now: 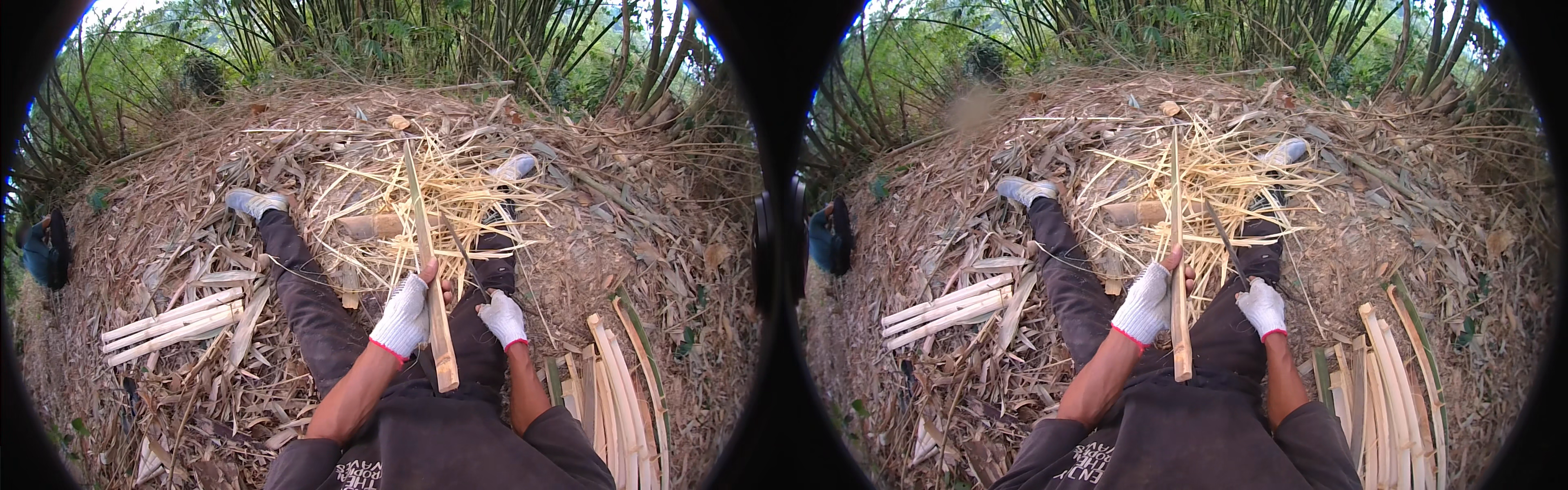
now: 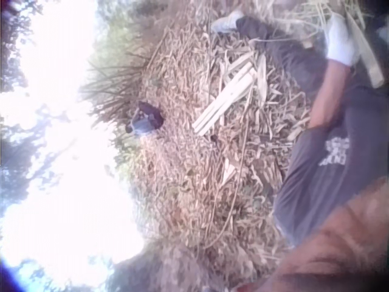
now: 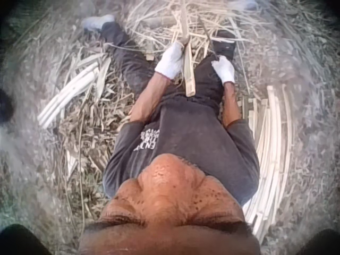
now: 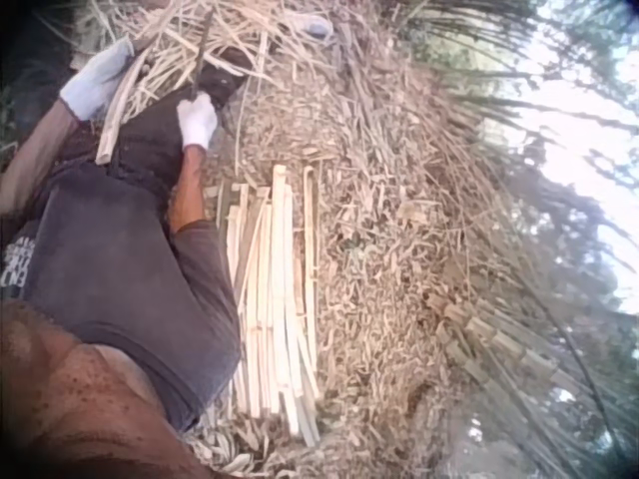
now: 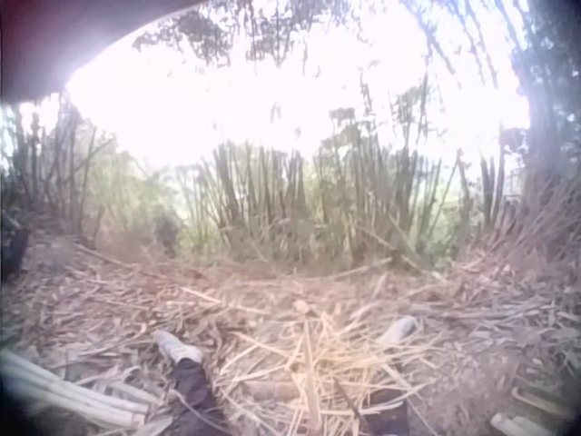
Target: The person sits on the ground in a bamboo grove and uses a machete to split bamboo poles into thin strips. They hold the pole between their legs and repeatedly strike it with the blade to separate the material, accumulating a pile of finished strips.
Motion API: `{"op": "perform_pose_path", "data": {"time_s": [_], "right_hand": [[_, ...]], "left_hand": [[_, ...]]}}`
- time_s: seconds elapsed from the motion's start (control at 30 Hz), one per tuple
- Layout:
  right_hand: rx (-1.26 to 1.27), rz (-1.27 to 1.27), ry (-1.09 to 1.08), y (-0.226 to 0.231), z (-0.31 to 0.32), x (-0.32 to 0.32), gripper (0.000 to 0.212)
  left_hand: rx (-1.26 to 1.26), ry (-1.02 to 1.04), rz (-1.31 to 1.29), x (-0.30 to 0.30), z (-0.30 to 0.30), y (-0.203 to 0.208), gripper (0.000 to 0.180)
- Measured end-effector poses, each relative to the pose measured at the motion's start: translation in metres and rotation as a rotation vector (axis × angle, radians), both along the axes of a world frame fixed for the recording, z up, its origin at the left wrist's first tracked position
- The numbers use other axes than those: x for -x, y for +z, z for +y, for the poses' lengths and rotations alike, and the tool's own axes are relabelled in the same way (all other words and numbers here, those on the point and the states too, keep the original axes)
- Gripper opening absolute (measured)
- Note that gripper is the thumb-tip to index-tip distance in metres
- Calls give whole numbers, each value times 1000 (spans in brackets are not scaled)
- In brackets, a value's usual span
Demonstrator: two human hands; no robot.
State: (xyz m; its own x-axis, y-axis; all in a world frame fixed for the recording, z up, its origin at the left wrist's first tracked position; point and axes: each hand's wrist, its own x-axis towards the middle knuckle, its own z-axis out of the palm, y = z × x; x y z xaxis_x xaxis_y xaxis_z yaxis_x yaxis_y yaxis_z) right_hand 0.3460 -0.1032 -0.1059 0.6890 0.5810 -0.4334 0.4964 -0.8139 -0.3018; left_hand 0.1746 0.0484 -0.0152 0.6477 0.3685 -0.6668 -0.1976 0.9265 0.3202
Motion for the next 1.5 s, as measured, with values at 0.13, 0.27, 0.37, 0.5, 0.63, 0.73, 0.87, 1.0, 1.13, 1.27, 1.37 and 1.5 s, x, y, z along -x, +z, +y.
{"op": "perform_pose_path", "data": {"time_s": [0.13, 0.27, 0.37, 0.5, 0.63, 0.73, 0.87, 1.0, 1.13, 1.27, 1.37, 1.5], "right_hand": [[10, -6, 20, 1, 4, 0, 56], [4, -5, 32, 0, 6, -2, 54], [-21, -16, 37, -6, 3, -4, 53], [-11, -8, 23, -4, 3, -3, 53], [-2, -6, 39, -5, 3, -5, 54], [-17, -6, 29, -5, 3, -4, 54], [-57, -22, 21, -10, 2, -4, 52], [-77, -28, 46, -11, 10, 0, 53], [-110, -38, 35, -24, 4, -5, 53], [-120, -54, 86, -35, 2, -4, 52], [-113, -62, 103, -54, -3, -8, 53], [-175, -45, 86, -70, -10, -19, 48]], "left_hand": [[-7, 28, -16, -4, -14, -4, 27], [-13, -2, -166, -1, -12, -27, 33], [-41, -26, -167, 0, -15, -13, 34], [-15, -39, -35, 0, -20, 11, 35], [-9, -105, 36, 12, -23, -28, 42], [-72, -165, 258, 27, -29, -61, 57], [-485, -335, 507, 66, -29, -90, 56], [-361, -277, 358, 104, -20, -114, 27], [-74, -33, -80, 135, -25, -57, 32], [-220, 22, -350, 155, -22, -52, 40], [-537, 128, -445, 167, -5, -21, 60], [-633, 355, -254, 178, 30, 28, 77]]}}
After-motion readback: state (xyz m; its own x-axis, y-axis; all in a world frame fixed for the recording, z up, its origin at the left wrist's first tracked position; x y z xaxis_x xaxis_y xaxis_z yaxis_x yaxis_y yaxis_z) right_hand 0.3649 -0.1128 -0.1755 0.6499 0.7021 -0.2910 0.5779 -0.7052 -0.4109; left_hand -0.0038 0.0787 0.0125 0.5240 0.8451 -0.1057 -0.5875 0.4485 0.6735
